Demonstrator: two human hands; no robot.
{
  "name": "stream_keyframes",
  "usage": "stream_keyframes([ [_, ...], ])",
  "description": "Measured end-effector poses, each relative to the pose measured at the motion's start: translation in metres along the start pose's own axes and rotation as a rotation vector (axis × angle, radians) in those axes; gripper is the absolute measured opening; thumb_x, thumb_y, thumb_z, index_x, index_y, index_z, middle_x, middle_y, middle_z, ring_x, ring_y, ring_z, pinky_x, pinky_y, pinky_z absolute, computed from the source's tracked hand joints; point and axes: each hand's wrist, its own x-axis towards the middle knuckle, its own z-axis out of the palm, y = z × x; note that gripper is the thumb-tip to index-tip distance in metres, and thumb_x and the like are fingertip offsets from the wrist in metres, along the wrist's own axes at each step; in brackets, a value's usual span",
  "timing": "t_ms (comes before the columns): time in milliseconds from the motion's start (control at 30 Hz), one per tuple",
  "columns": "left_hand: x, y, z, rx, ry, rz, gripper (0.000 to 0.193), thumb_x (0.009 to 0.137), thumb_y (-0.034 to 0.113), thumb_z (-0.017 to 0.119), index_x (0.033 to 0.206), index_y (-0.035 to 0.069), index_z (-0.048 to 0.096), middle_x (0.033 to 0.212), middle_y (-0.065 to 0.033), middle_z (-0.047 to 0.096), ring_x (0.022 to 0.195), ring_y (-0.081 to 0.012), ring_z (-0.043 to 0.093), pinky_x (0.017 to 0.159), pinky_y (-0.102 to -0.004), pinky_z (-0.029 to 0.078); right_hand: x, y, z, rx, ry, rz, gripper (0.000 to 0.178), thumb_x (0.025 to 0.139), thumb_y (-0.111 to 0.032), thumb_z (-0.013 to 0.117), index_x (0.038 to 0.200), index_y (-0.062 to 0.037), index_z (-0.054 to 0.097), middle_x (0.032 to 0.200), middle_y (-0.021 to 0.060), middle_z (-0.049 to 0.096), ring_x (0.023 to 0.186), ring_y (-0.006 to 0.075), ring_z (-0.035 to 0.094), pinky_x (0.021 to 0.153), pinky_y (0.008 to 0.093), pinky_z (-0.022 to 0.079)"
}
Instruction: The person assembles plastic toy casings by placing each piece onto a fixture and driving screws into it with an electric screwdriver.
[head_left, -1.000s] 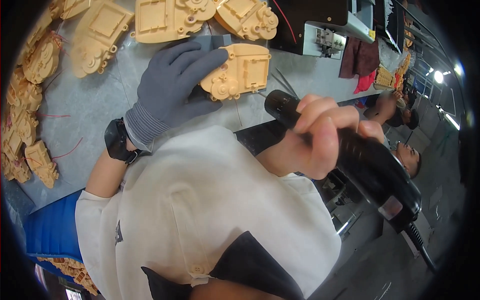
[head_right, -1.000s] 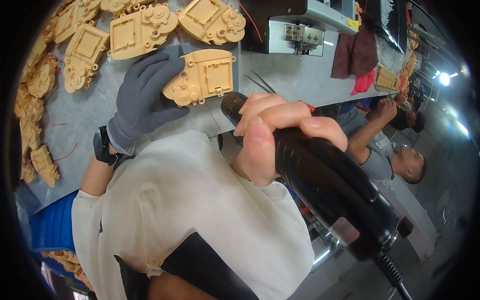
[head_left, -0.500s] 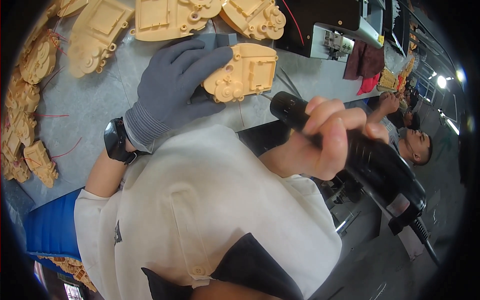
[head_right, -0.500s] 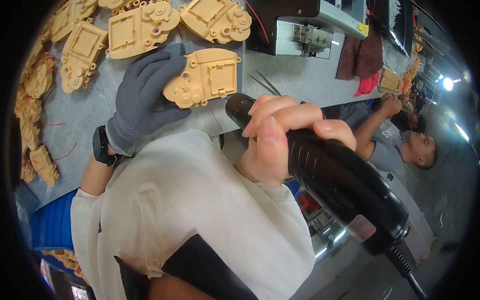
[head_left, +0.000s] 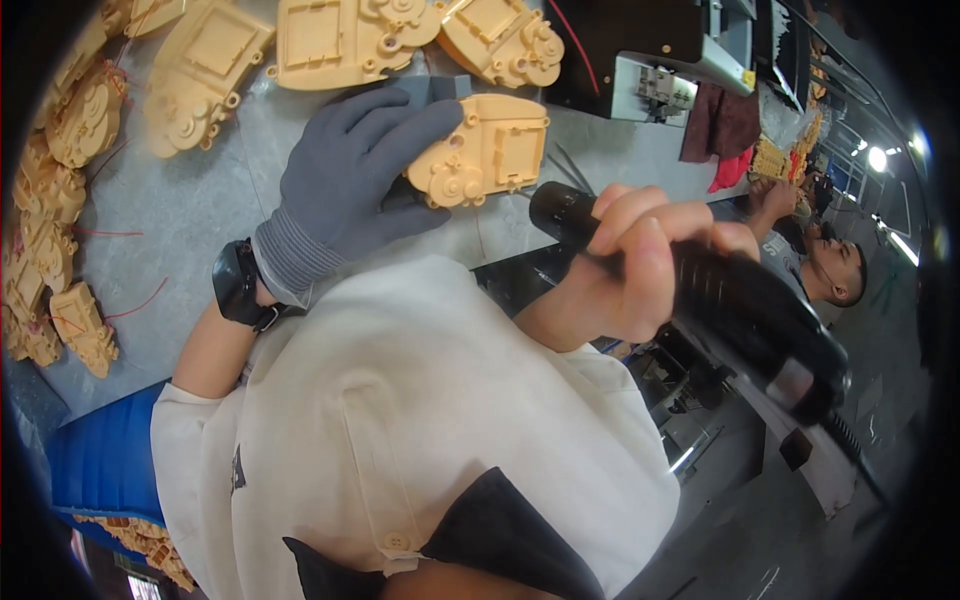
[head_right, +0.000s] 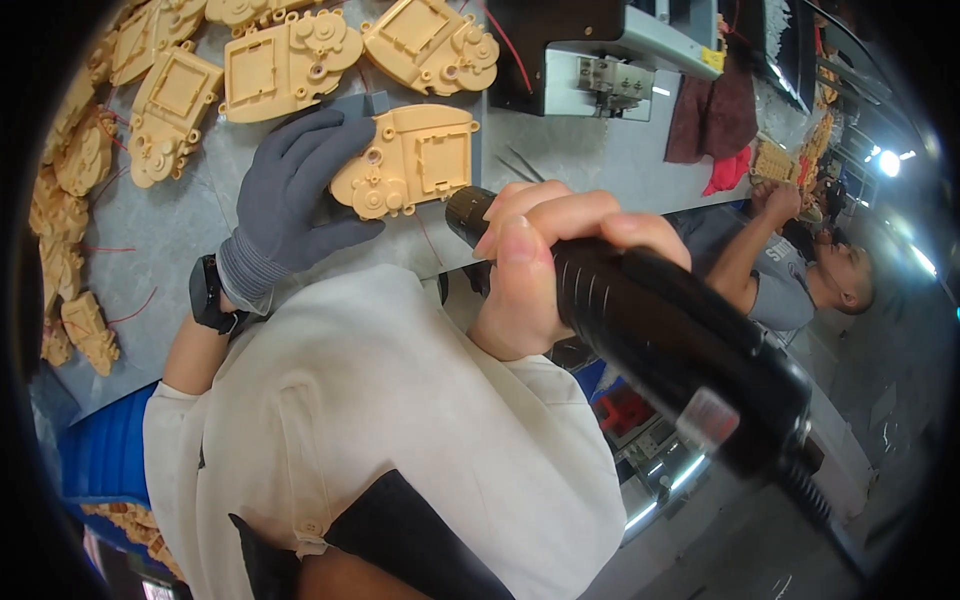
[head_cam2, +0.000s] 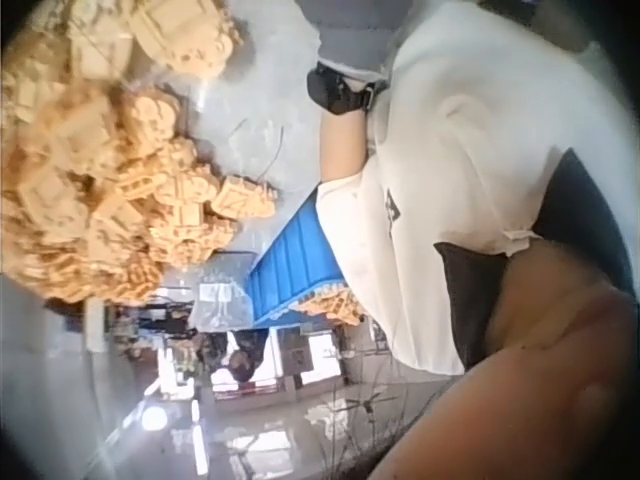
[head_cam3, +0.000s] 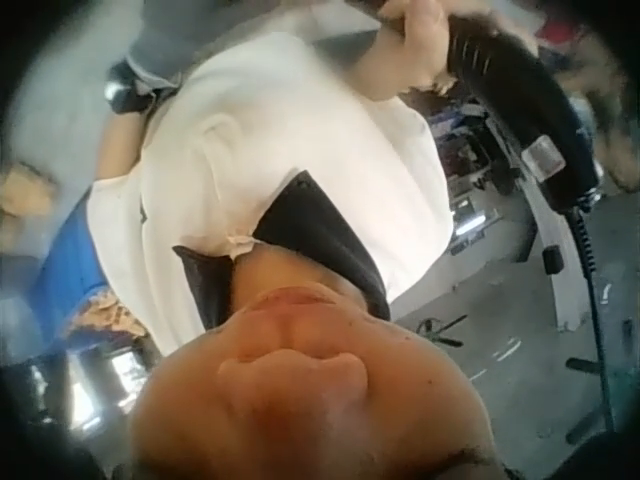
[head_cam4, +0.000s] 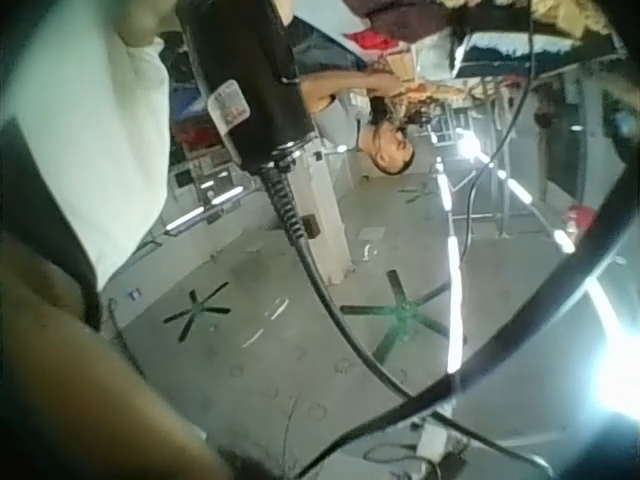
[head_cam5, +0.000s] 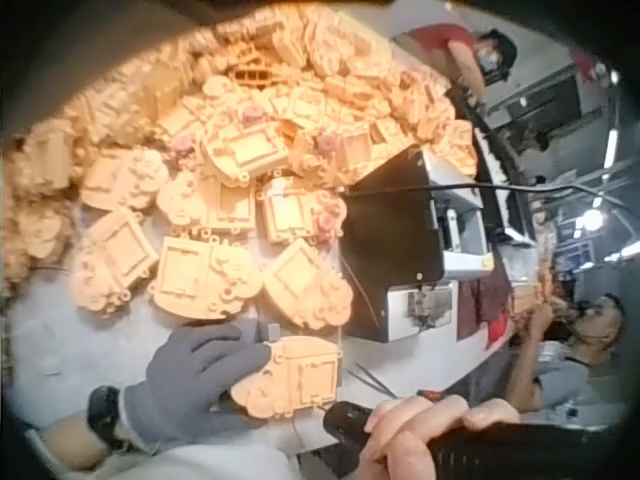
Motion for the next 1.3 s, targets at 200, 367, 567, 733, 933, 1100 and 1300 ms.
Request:
stream_keyframes([
  [200, 0.003, 0.001, -0.003, 0.024, -0.051, -0.012, 0.076, 0.057, 0.029, 0.078, 0.123, 0.005, 0.049, 0.118, -0.0106, 0.056, 0.111, -0.0317, 0.049, 0.094, -0.0407, 0.038, 0.040, 0.005, -0.071, 0.389, 0.174, 0.056, 0.047, 0.074, -0.002, 0.050, 0.118, -0.0084, 0.038, 0.062, 0.0041, 0.047, 0.046, 0.0169, 0.047, 0.054, 0.0350, 0.043],
  [367, 0.000, 0.004, -0.003, 0.010, -0.054, 0.001, 0.078, 0.056, 0.028, 0.079, 0.124, 0.005, 0.048, 0.116, -0.0111, 0.056, 0.110, -0.0323, 0.050, 0.094, -0.0407, 0.038, 0.102, 0.028, -0.085, 0.220, 0.343, -0.045, 0.037, 0.074, -0.001, 0.052, 0.110, -0.0020, 0.043, 0.059, 0.0048, 0.050, 0.046, 0.0148, 0.048, 0.054, 0.0301, 0.043],
  [567, -0.001, 0.003, -0.002, 0.012, -0.014, 0.000, 0.079, 0.054, 0.027, 0.080, 0.124, 0.005, 0.049, 0.116, -0.0114, 0.056, 0.110, -0.0320, 0.050, 0.094, -0.0402, 0.039, 0.108, 0.048, -0.061, -0.025, 0.270, -0.033, 0.040, 0.067, 0.012, 0.056, 0.103, 0.0037, 0.043, 0.060, 0.0090, 0.052, 0.043, 0.0161, 0.048, 0.050, 0.0282, 0.044],
  [733, 0.005, 0.004, 0.008, -0.031, -0.016, 0.005, 0.079, 0.055, 0.027, 0.079, 0.124, 0.006, 0.048, 0.115, -0.0101, 0.057, 0.110, -0.0305, 0.050, 0.093, -0.0397, 0.038, 0.050, 0.027, -0.053, 0.084, 0.250, 0.070, 0.048, 0.068, 0.007, 0.055, 0.112, 0.0016, 0.037, 0.058, 0.0092, 0.049, 0.042, 0.0179, 0.047, 0.049, 0.0347, 0.045],
  [933, 0.008, 0.009, 0.005, -0.024, -0.002, -0.012, 0.077, 0.057, 0.028, 0.078, 0.125, 0.008, 0.049, 0.114, -0.0104, 0.057, 0.110, -0.0294, 0.050, 0.094, -0.0400, 0.038, 0.061, 0.016, -0.056, 0.118, 0.209, -0.213, 0.049, 0.071, 0.002, 0.055, 0.116, 0.0001, 0.036, 0.059, 0.0078, 0.050, 0.043, 0.0181, 0.048, 0.054, 0.0342, 0.047],
  [1100, 0.007, 0.006, 0.006, -0.051, -0.009, 0.000, 0.077, 0.057, 0.028, 0.078, 0.124, 0.007, 0.048, 0.114, -0.0109, 0.057, 0.110, -0.0298, 0.050, 0.094, -0.0403, 0.038, 0.119, 0.046, -0.086, 0.089, 0.358, -0.086, 0.037, 0.069, 0.007, 0.055, 0.104, 0.0059, 0.043, 0.051, 0.0087, 0.051, 0.047, 0.0181, 0.051, 0.059, 0.0308, 0.047],
  [1300, 0.001, 0.009, 0.005, -0.032, -0.018, -0.010, 0.077, 0.057, 0.029, 0.078, 0.125, 0.007, 0.048, 0.113, -0.0125, 0.057, 0.109, -0.0310, 0.050, 0.094, -0.0409, 0.038, 0.113, 0.048, -0.057, 0.062, 0.253, -0.037, 0.036, 0.065, 0.012, 0.055, 0.098, 0.0049, 0.043, 0.056, 0.0106, 0.052, 0.045, 0.0172, 0.049, 0.050, 0.0285, 0.045],
])
